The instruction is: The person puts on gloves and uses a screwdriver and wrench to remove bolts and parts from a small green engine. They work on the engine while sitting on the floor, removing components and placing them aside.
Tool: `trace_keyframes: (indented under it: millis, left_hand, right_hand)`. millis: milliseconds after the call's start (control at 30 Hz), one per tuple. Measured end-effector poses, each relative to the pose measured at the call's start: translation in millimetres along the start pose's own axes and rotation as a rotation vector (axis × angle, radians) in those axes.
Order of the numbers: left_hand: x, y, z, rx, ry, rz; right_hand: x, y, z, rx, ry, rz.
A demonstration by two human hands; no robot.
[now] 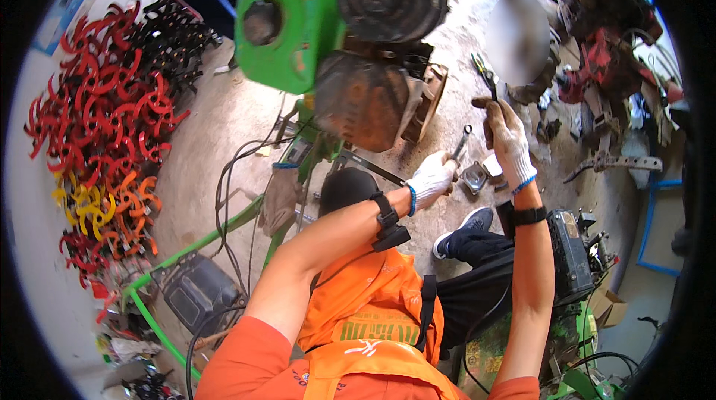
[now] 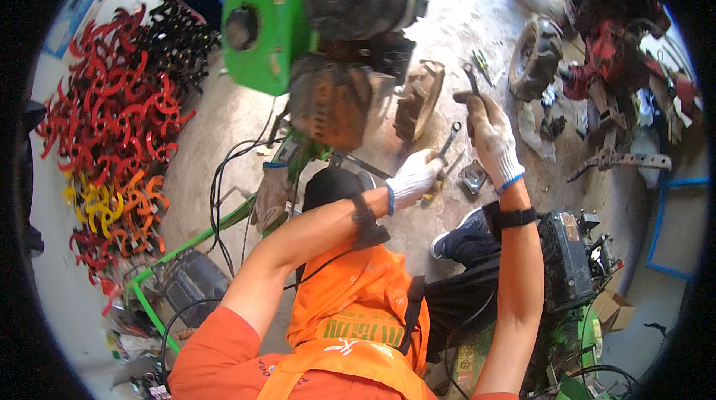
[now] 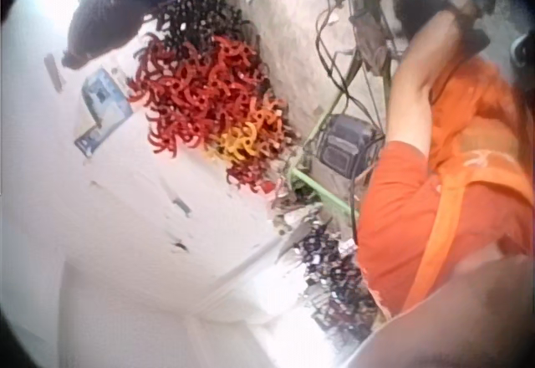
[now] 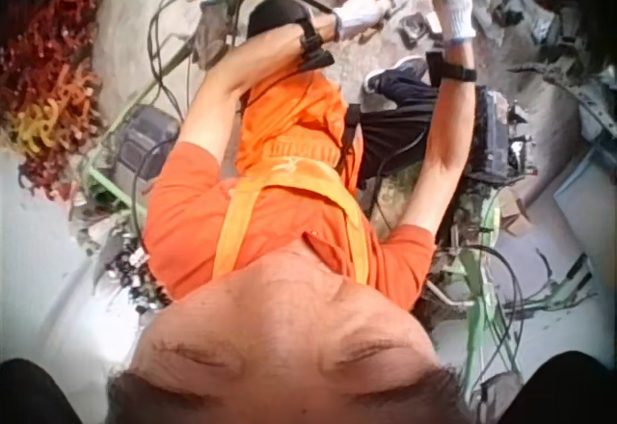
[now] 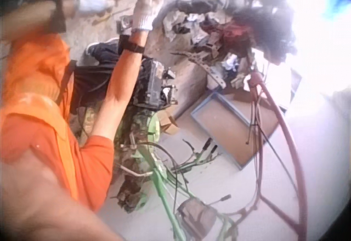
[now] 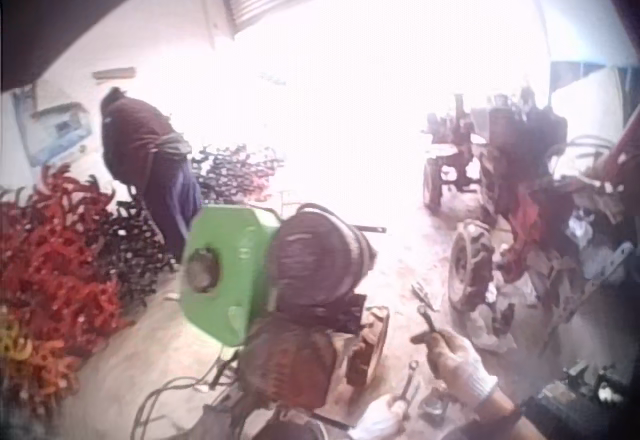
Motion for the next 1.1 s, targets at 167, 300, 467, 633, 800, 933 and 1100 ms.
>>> trace_keyframes:
  millis: [167,300,467,633,800,933,1100]
  left_hand:
    - [-32,-2,-3,-0.027,-0.042,0.038]
    - [-52,-8,-5,-0.165,-0.073,0.06]
    - [-82,-2,1,-0.309,-0.06,0.157]
    - [-100,2,8,-0.253,-0.104,0.105]
    - [-98,-1,10,-0.215,-0.133,0.143]
    - [-103,0,4,-0.155,-0.146,0.154]
    - [-146,12,0,-0.187,-0.073,0.027]
  right_hand:
    - [-16,-11,9,0.141,0.027,-0.092]
    - [-23,-23,11,0.176,0.026,-0.1]
    - [-37,-46,26,0.113,0.005,-0.144]
    - [-43,-52,29,0.063,0.001,-0.114]
    - [-53,-34,12,0.043,0.123,0.068]
    - [-61,-15,9,0.151,0.183,0.162]
    - [-67,-6,9,0.233,0.143,0.085]
Point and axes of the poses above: each hand's wrist, its own x-axis towards the middle knuckle, its own z-axis out of the palm, y = z × x, the point moved 5 cm from there along x, towards the middle knuckle, and after that the axes turned 11 degrees about -x, right-handed, at the moved point
